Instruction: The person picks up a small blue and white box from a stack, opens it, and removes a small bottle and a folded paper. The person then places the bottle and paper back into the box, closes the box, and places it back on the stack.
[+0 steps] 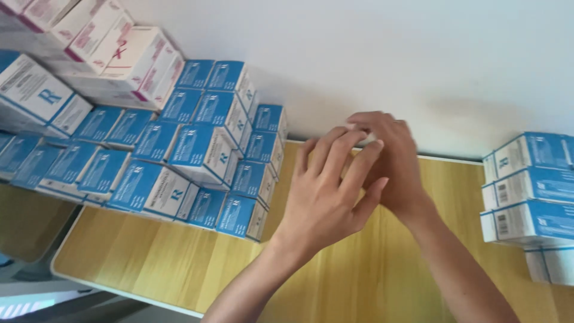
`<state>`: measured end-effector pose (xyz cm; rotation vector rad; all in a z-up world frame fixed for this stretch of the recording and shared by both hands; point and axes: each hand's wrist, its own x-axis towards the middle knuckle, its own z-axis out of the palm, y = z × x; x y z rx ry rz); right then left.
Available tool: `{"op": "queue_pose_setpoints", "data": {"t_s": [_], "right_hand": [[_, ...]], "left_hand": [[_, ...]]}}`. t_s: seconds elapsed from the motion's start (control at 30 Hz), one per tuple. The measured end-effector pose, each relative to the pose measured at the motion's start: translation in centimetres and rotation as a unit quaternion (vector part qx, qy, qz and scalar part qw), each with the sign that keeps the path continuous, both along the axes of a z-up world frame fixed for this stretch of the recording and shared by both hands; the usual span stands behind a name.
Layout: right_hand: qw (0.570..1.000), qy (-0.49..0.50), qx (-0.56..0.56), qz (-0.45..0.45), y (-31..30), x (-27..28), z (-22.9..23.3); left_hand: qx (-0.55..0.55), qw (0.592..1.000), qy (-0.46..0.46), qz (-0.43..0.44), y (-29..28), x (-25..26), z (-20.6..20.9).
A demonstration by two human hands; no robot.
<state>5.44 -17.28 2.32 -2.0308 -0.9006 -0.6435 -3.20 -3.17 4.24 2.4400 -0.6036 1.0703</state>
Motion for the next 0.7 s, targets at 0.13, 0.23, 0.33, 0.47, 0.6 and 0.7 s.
{"op": "queue_pose_setpoints", "data": {"t_s": [0.13, 0.23, 0.33, 0.47, 0.6, 0.7], "right_hand": [[0.995, 0.000, -0.003, -0.097, -4.5, 0.4, 0.5], [0.984, -0.029, -0.021, -0.172, -8.1, 0.5, 0.6], [0.975, -0.015, -0.032, -0.221, -11.8, 0.4, 0.7], [0.961, 0.006, -0.042, -0.274, -16.7, -0.5, 0.7], [0.931, 0.018, -0.119, -0.344, -22.2, -1.4, 0.6], [0.900, 0.023, -0.153, -0.408, -28.2, -2.7, -1.2]], "left_hand": [[-0.042, 0.997, 0.012, -0.067, -2.4, 2.4, -0.5], [-0.066, 0.992, 0.031, -0.106, -4.4, 4.0, -0.9], [-0.066, 0.986, 0.067, -0.135, -6.7, 5.5, -1.5], [-0.084, 0.971, 0.121, -0.190, -10.2, 7.1, -3.1], [-0.038, 0.952, 0.219, -0.212, -14.1, 9.1, -4.7], [-0.058, 0.922, 0.286, -0.254, -16.6, 9.6, -6.0]]}}
